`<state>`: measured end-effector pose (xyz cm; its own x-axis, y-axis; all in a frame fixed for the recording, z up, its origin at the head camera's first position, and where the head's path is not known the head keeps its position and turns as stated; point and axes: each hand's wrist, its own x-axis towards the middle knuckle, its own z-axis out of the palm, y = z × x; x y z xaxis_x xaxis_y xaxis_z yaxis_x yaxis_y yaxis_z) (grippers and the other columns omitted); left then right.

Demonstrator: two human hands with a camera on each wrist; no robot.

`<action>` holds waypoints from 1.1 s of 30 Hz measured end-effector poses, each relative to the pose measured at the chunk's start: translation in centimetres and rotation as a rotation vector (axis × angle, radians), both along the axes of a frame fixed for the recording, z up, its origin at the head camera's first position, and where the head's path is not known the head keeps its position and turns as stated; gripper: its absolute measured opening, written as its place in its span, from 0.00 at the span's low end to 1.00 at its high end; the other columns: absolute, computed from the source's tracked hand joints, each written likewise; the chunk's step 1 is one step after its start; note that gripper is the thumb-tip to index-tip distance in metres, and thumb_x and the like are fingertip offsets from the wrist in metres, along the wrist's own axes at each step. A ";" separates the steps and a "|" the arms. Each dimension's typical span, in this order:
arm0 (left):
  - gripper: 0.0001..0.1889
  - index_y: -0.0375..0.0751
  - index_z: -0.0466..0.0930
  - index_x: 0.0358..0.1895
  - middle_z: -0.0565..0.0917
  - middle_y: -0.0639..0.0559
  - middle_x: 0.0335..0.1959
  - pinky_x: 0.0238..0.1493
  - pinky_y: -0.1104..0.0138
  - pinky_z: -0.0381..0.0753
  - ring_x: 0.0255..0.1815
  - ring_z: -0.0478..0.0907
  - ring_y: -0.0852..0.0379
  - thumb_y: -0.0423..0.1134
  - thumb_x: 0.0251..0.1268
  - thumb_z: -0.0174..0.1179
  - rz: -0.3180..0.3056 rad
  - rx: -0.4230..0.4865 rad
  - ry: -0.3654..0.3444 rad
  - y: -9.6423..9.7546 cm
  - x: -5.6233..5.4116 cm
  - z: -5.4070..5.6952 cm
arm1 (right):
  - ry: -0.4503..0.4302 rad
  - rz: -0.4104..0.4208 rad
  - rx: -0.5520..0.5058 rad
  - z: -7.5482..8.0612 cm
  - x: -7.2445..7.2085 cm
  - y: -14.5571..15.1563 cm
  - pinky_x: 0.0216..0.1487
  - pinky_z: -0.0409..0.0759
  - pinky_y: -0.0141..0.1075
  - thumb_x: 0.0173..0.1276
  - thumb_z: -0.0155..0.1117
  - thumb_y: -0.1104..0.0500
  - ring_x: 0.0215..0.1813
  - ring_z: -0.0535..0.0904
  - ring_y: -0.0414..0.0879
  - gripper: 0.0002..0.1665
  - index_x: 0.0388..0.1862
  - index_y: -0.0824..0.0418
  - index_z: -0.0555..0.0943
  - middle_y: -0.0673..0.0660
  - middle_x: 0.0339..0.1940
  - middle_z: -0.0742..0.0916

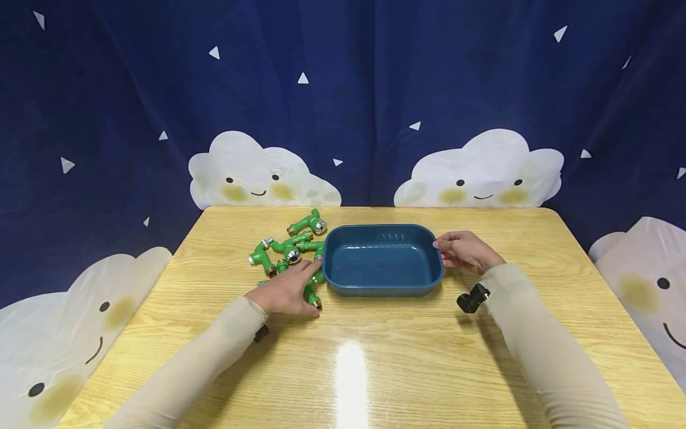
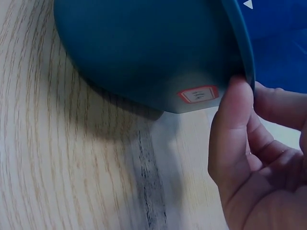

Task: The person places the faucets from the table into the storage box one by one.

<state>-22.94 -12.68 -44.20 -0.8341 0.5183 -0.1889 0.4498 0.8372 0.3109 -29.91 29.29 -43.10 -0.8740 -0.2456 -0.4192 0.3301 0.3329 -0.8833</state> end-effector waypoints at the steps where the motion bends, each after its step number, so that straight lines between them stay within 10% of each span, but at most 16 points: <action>1: 0.59 0.47 0.47 0.80 0.63 0.42 0.76 0.73 0.52 0.68 0.75 0.65 0.41 0.58 0.48 0.75 0.003 0.000 0.001 0.0 0.0 -0.1 | -0.002 -0.001 0.001 0.1 0.0 0.0 0.35 0.84 0.26 0.78 0.54 0.55 0.29 0.77 0.33 0.18 0.56 0.67 0.68 0.44 0.25 0.78; 24: 0.60 0.51 0.45 0.81 0.60 0.39 0.77 0.73 0.48 0.68 0.78 0.59 0.38 0.55 0.47 0.76 0.049 0.002 -0.067 0.5 0.4 0.6 | 0.004 0.001 0.015 0.4 0.4 0.0 0.37 0.85 0.29 0.78 0.54 0.55 0.28 0.77 0.34 0.17 0.55 0.67 0.69 0.45 0.26 0.77; 33: 0.58 0.47 0.53 0.79 0.74 0.39 0.65 0.63 0.51 0.77 0.65 0.74 0.43 0.52 0.41 0.78 -0.019 0.027 0.059 -0.2 0.6 0.6 | -0.001 -0.004 0.002 0.2 0.4 0.0 0.35 0.84 0.28 0.78 0.53 0.56 0.29 0.79 0.33 0.19 0.58 0.69 0.68 0.46 0.28 0.80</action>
